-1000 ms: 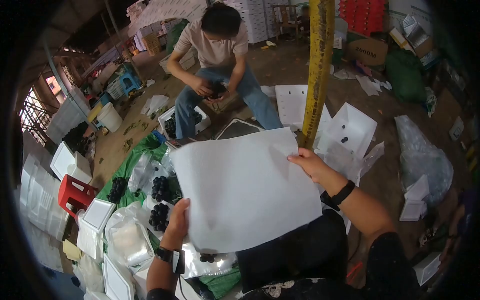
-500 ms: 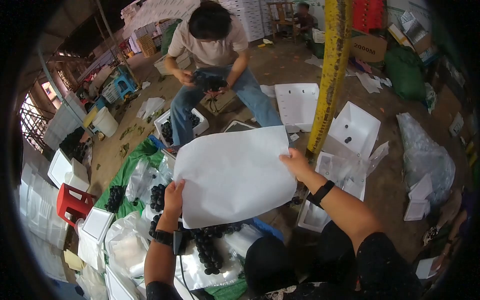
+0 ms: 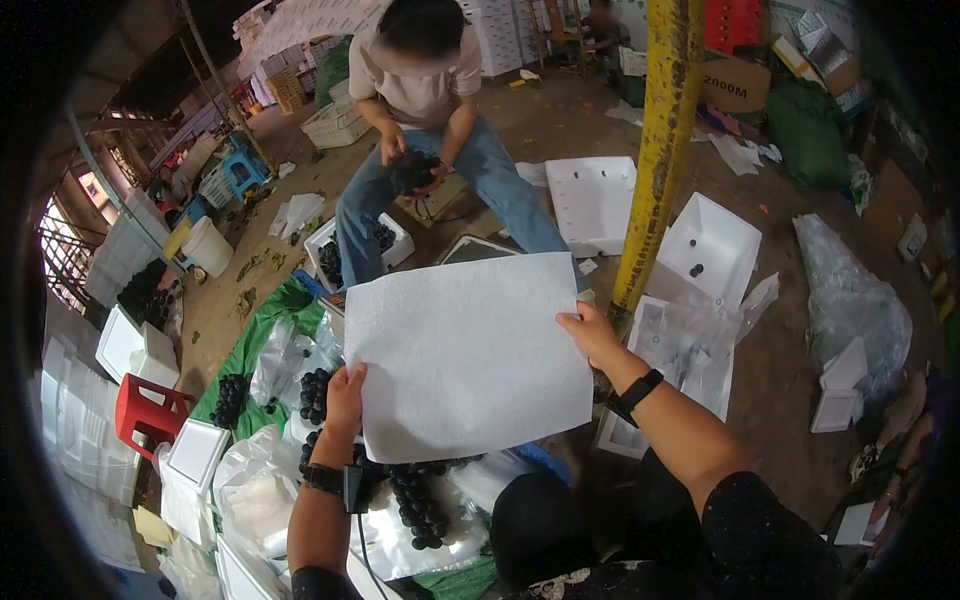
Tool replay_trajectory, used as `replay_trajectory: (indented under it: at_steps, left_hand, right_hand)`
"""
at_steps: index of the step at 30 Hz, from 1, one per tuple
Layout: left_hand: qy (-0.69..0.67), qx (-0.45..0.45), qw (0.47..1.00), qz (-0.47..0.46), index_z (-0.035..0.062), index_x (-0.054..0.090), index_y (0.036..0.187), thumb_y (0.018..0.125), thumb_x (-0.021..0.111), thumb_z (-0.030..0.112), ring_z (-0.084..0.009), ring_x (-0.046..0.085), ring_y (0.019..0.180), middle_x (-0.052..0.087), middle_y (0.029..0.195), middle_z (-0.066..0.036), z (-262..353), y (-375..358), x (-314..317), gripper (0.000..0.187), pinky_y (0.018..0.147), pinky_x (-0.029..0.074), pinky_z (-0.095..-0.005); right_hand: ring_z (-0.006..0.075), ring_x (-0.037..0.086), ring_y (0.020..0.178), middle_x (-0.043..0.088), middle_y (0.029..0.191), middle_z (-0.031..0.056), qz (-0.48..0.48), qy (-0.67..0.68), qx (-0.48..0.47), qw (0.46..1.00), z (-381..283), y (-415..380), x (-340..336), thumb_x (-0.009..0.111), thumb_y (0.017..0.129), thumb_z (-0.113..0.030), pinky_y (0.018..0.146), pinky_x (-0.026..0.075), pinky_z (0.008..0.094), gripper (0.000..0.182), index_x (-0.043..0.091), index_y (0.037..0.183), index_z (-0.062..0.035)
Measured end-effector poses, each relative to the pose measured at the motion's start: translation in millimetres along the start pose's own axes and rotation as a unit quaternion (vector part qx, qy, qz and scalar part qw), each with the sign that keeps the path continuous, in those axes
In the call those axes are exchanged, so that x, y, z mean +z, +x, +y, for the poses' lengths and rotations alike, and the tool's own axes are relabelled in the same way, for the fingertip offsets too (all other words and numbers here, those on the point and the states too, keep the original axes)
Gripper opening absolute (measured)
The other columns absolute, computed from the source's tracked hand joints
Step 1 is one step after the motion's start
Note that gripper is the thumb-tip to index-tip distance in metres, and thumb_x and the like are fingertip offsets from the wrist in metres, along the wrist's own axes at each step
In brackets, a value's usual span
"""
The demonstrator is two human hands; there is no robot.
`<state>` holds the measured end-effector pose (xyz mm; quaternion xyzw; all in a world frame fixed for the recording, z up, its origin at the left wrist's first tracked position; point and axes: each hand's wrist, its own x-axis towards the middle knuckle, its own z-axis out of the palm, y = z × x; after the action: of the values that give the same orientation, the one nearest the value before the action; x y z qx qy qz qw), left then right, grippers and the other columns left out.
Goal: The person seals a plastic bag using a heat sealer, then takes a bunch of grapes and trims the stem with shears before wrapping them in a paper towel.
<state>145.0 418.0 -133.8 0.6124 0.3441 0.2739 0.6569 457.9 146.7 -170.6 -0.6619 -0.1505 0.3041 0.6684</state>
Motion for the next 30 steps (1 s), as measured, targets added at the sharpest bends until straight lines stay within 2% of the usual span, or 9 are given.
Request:
replay_trajectory:
  at_steps: [6, 9, 12, 19, 24, 27, 30]
  left_hand:
    - [-0.01, 0.004, 1.0, -0.004, -0.0012, 0.063, 0.095, 0.096, 0.055, 0.017, -0.0095, 0.06, 0.064, 0.065, 0.079, -0.003, -6.2, 1.9, 1.6, 0.019, 0.059, 0.049, -0.0235]
    - [0.0, 0.004, 1.0, -0.008, -0.0016, 0.063, 0.096, 0.096, 0.055, 0.017, -0.0098, 0.06, 0.066, 0.065, 0.08, -0.004, -6.5, 3.5, 0.3, 0.02, 0.06, 0.049, -0.0239]
    - [0.012, 0.0, 1.0, -0.015, -0.0004, 0.062, 0.098, 0.097, 0.054, 0.017, -0.0095, 0.06, 0.067, 0.064, 0.082, -0.003, -0.3, 4.8, 3.3, 0.019, 0.061, 0.049, -0.024]
    - [0.014, -0.002, 1.0, -0.018, -0.005, 0.061, 0.103, 0.097, 0.052, 0.016, -0.0128, 0.063, 0.072, 0.066, 0.086, -0.007, 5.1, 9.2, 12.0, 0.024, 0.066, 0.051, -0.0256]
    - [0.0, -0.014, 1.0, -0.027, -0.0009, 0.06, 0.104, 0.098, 0.052, 0.017, -0.0117, 0.061, 0.071, 0.064, 0.085, -0.004, -0.4, 12.0, 11.3, 0.021, 0.066, 0.051, -0.0252]
    - [-0.002, -0.022, 0.999, -0.023, -0.0007, 0.06, 0.104, 0.098, 0.052, 0.017, -0.0121, 0.062, 0.072, 0.065, 0.086, -0.004, -2.6, 14.0, 9.9, 0.02, 0.066, 0.051, -0.0255]
    - [-0.003, -0.031, 0.999, -0.018, -0.0005, 0.06, 0.103, 0.097, 0.052, 0.016, -0.0123, 0.063, 0.072, 0.065, 0.087, -0.005, 0.1, 13.8, 11.3, 0.02, 0.066, 0.052, -0.0257]
  right_hand:
    - [0.0185, 0.061, 0.092, 0.064, 0.106, 0.0119, -0.014, 0.029, 0.01, 0.999, 2.3, 1.1, -3.4, 0.061, 0.091, -0.013, 0.082, 0.051, 0.0317, 0.033, 0.056, 0.119, 0.0039]
    - [0.0199, 0.062, 0.092, 0.063, 0.106, 0.0119, -0.016, 0.107, 0.055, 0.993, -7.6, -3.5, -2.1, 0.062, 0.09, -0.013, 0.082, 0.053, 0.0349, 0.034, 0.055, 0.119, 0.0032]
    - [0.0214, 0.064, 0.093, 0.063, 0.106, 0.0117, -0.051, 0.121, 0.176, 0.976, -2.6, 5.5, -11.1, 0.065, 0.089, -0.014, 0.081, 0.054, 0.0377, 0.035, 0.054, 0.118, 0.0028]
    - [0.0222, 0.064, 0.093, 0.063, 0.107, 0.012, -0.056, 0.139, 0.135, 0.979, 15.1, 15.3, -16.0, 0.066, 0.088, -0.013, 0.08, 0.055, 0.0376, 0.036, 0.055, 0.119, 0.0023]
    - [0.0215, 0.064, 0.093, 0.063, 0.107, 0.0114, -0.059, 0.127, 0.122, 0.983, 21.0, 19.0, -17.4, 0.064, 0.089, -0.014, 0.079, 0.054, 0.0358, 0.034, 0.055, 0.118, 0.0029]
    - [0.0205, 0.063, 0.092, 0.064, 0.108, 0.011, -0.036, 0.023, 0.085, 0.995, 23.6, 24.4, -17.8, 0.062, 0.09, -0.015, 0.078, 0.053, 0.034, 0.033, 0.057, 0.117, 0.0032]
    - [0.0195, 0.063, 0.092, 0.064, 0.108, 0.0109, -0.055, 0.047, 0.089, 0.993, 23.2, 20.7, -16.8, 0.062, 0.09, -0.016, 0.078, 0.052, 0.0329, 0.032, 0.058, 0.116, 0.0033]
